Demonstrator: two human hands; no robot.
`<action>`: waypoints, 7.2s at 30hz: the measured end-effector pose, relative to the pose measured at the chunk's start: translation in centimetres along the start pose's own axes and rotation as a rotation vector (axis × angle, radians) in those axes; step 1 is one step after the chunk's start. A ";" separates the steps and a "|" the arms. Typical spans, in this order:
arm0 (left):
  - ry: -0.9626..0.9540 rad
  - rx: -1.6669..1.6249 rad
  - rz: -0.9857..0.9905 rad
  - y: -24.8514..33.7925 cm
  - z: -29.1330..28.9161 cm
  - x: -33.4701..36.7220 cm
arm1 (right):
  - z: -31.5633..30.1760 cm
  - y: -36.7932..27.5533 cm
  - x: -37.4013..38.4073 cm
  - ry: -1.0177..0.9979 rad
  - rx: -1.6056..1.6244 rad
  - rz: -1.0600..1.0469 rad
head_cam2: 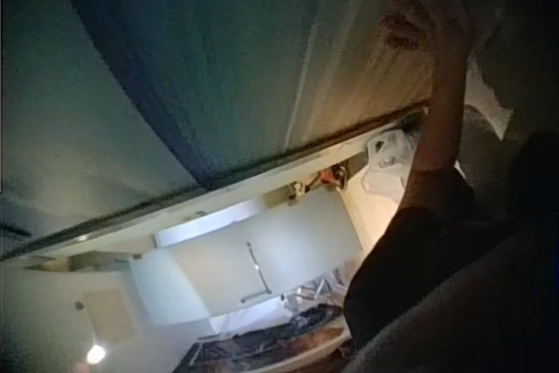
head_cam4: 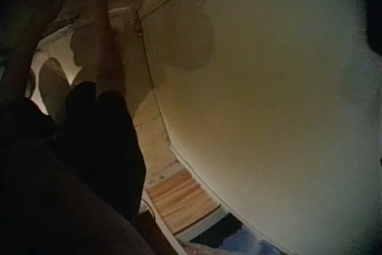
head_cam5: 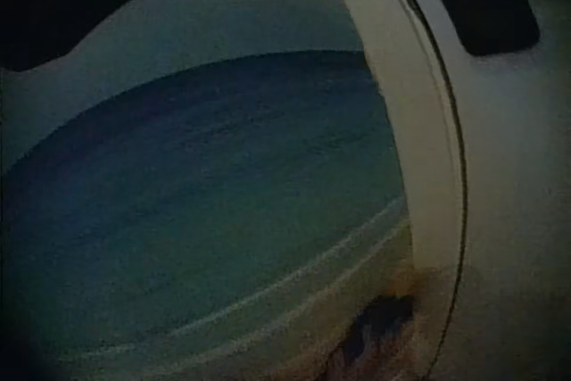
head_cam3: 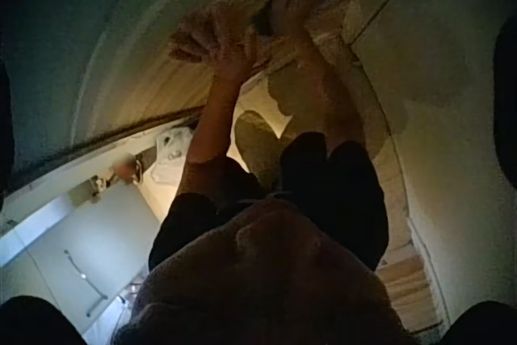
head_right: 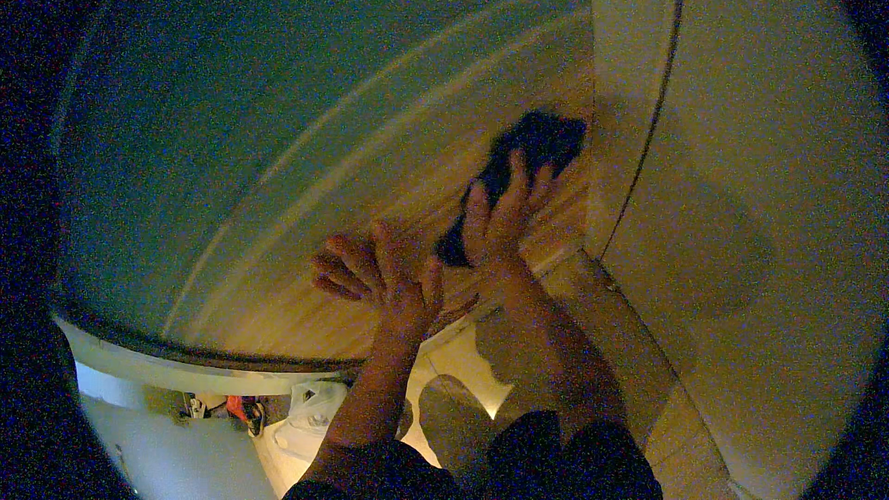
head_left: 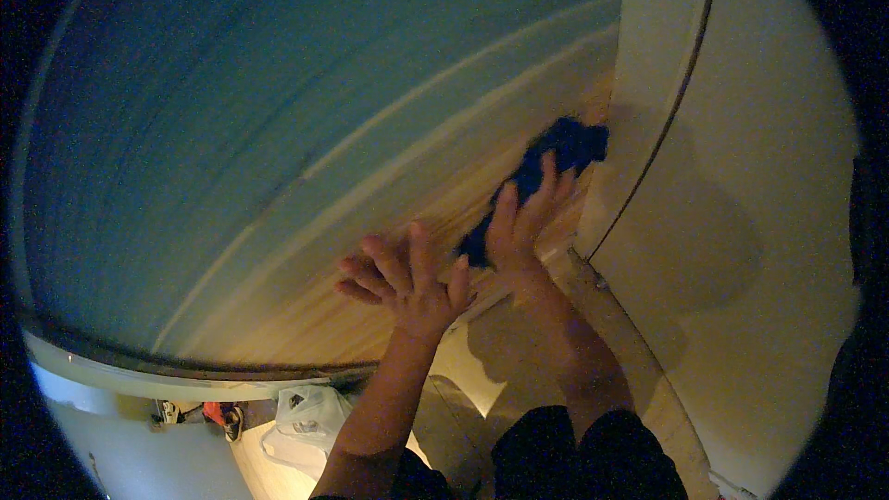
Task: The person wipes a bathroom wall, then a large mirror, and finally the front of a washing machine using a blue cloth. The person moves around the room to reach different surfaces and continues wiping until the end of the clip.
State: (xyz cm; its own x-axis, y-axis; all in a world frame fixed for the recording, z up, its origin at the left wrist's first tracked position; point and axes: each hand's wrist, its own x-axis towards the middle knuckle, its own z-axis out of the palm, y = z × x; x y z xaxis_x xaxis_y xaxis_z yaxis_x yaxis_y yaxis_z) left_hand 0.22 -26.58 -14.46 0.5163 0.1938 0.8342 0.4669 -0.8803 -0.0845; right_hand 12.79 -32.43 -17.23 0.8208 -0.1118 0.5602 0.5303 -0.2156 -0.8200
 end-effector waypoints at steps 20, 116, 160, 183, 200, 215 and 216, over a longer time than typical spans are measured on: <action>-0.004 0.101 0.056 -0.2 0.6 0.0 | -1.6 4.0 7.0 0.077 -0.026 -0.311; -0.400 -0.038 0.146 -6.7 -2.3 -12.0 | 3.1 4.5 -19.4 -0.376 0.050 0.170; -0.137 0.112 0.028 -19.7 -11.0 -17.3 | 5.4 -4.1 -20.2 -0.181 -0.093 -0.795; -0.083 -0.069 -0.003 -19.8 -9.4 -19.4 | 6.7 -12.2 -24.8 -0.298 0.158 -0.899; -0.196 -0.055 0.066 -18.9 -8.2 -21.1 | 6.8 2.3 -33.7 -0.472 0.149 -0.848; -0.299 -0.026 0.120 -18.9 -7.4 -22.8 | 5.0 4.4 -26.2 -0.477 -0.178 -0.782; -0.310 -0.008 0.116 -18.8 -7.4 -22.8 | 5.0 6.5 -27.0 -0.561 -0.181 -0.733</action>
State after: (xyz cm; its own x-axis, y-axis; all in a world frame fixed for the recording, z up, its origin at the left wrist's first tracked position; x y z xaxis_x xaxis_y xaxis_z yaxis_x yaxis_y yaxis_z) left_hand -25.63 -17.69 -27.84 0.7600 0.2139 0.6137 0.3872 -0.9074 -0.1634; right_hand -4.88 -25.95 -38.31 0.3031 0.5849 0.7523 0.9528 -0.2001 -0.2283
